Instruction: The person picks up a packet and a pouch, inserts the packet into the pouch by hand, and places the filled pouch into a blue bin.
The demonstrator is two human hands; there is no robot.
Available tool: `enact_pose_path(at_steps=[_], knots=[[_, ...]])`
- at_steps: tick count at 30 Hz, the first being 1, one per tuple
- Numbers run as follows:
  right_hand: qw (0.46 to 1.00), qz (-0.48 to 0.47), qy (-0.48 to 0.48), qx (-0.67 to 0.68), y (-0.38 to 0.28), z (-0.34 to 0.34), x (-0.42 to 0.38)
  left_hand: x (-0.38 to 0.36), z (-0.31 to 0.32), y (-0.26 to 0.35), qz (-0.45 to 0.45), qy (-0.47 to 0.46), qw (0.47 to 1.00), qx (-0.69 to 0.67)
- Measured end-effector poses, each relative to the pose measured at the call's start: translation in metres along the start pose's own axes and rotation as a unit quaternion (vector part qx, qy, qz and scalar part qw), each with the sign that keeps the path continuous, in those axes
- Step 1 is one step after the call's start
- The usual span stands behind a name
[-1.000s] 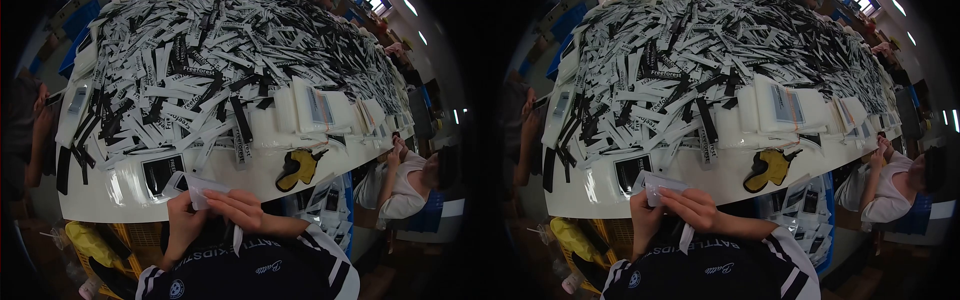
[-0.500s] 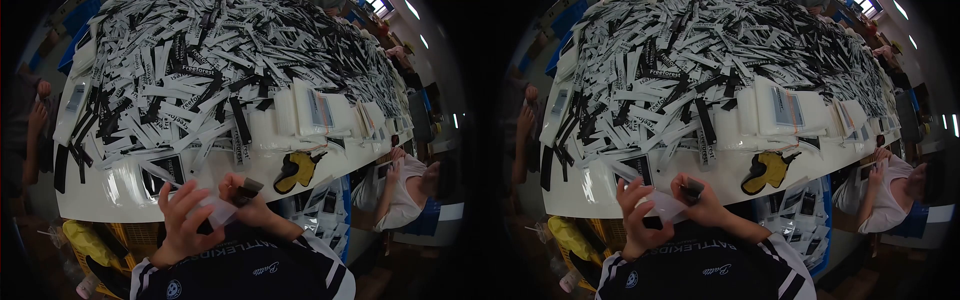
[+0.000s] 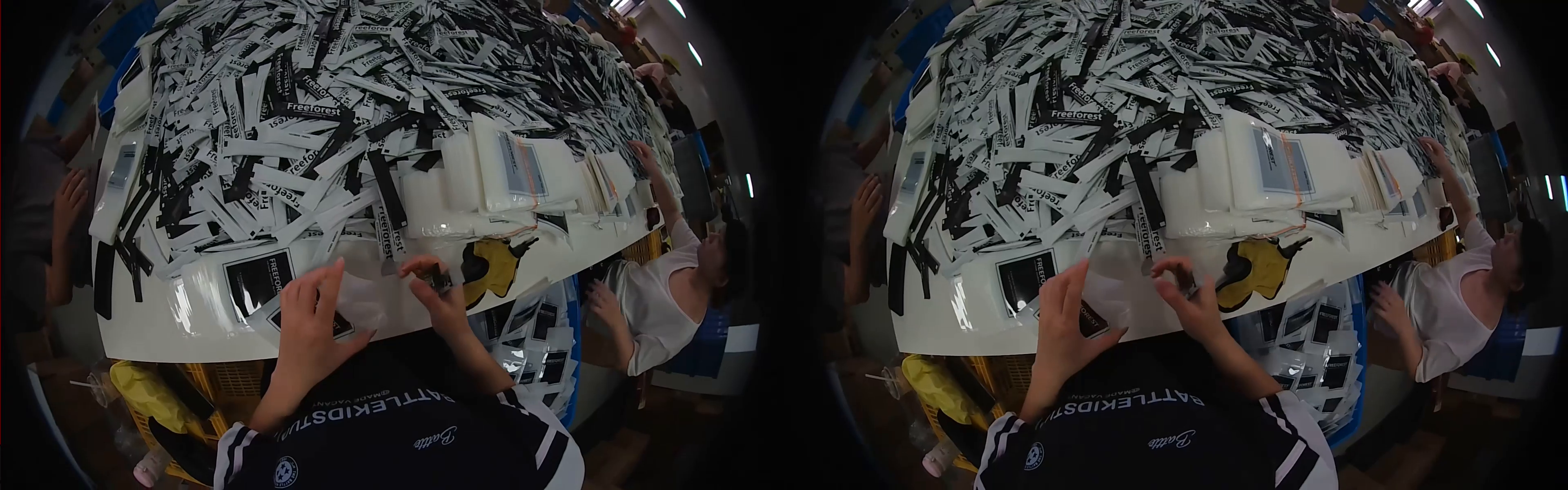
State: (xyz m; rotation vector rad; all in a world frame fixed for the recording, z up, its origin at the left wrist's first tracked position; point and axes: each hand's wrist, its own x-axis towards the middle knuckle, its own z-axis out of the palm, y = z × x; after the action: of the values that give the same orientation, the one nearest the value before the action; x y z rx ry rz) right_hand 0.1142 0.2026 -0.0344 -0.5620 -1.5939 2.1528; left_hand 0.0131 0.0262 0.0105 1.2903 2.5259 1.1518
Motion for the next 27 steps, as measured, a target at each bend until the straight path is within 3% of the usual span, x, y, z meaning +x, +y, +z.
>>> enact_pose_path(at_steps=[2,6,7,8,9,10,13,14,16,17,19,21,22,23,24,25,26,27], knots=[[0.964,-0.064,-0.109,-0.233,-0.006,-0.007,0.003,0.0,0.001,-0.001,0.024,-0.009,1.0,0.003],[0.966,0.014,-0.119,-0.23,-0.027,-0.002,-0.002,0.0,0.007,-0.001,0.052,-0.038,0.998,0.025],[0.989,-0.096,-0.065,-0.095,-0.028,0.006,-0.003,0.0,0.008,-0.001,0.053,-0.039,0.998,0.023],[0.978,-0.203,-0.009,0.045,-0.029,0.014,-0.003,-0.001,0.009,0.0,0.035,-0.04,0.999,-0.002],[0.953,-0.264,-0.036,0.148,-0.032,0.021,-0.001,-0.001,0.008,0.0,0.017,-0.041,0.999,-0.026],[0.952,-0.264,-0.035,0.15,-0.035,0.027,0.001,-0.001,0.007,0.001,0.017,-0.042,0.999,-0.023],[0.972,-0.061,-0.183,0.135,-0.032,0.039,0.006,-0.001,0.004,0.005,0.036,-0.033,0.998,-0.051],[0.972,-0.062,-0.185,0.134,-0.029,0.041,0.007,-0.003,0.005,0.004,0.055,-0.008,0.997,-0.051],[0.979,0.0,-0.203,-0.015,-0.023,0.047,0.005,-0.007,0.009,0.0,0.069,0.02,0.996,-0.053],[0.985,-0.015,-0.162,-0.061,-0.021,0.052,0.001,-0.01,0.012,-0.003,0.08,0.034,0.995,-0.046],[0.989,0.003,-0.147,-0.019,-0.025,0.055,-0.001,-0.008,0.008,-0.002,0.091,0.049,0.994,-0.04],[0.992,0.021,-0.126,0.022,-0.026,0.051,-0.001,-0.002,-0.008,0.003,0.001,0.052,0.987,-0.15],[0.983,0.006,-0.184,-0.005,-0.026,0.045,0.001,-0.003,-0.013,-0.001,-0.095,0.029,0.977,-0.19],[0.97,-0.009,-0.241,-0.03,-0.026,0.041,0.001,-0.005,-0.018,-0.011,-0.095,0.029,0.977,-0.191],[0.97,-0.009,-0.24,-0.03,-0.029,0.04,-0.001,-0.007,-0.023,-0.022,-0.113,-0.031,0.978,-0.173],[0.986,-0.047,-0.162,-0.011,-0.033,0.04,-0.003,-0.006,-0.026,-0.027,-0.127,-0.092,0.975,-0.154],[0.993,-0.085,-0.083,0.008,-0.035,0.04,-0.004,-0.005,-0.027,-0.025,-0.125,-0.092,0.976,-0.155],[0.987,-0.149,-0.013,-0.059,-0.029,0.036,-0.002,-0.004,-0.028,-0.019,-0.12,-0.075,0.974,-0.175]])
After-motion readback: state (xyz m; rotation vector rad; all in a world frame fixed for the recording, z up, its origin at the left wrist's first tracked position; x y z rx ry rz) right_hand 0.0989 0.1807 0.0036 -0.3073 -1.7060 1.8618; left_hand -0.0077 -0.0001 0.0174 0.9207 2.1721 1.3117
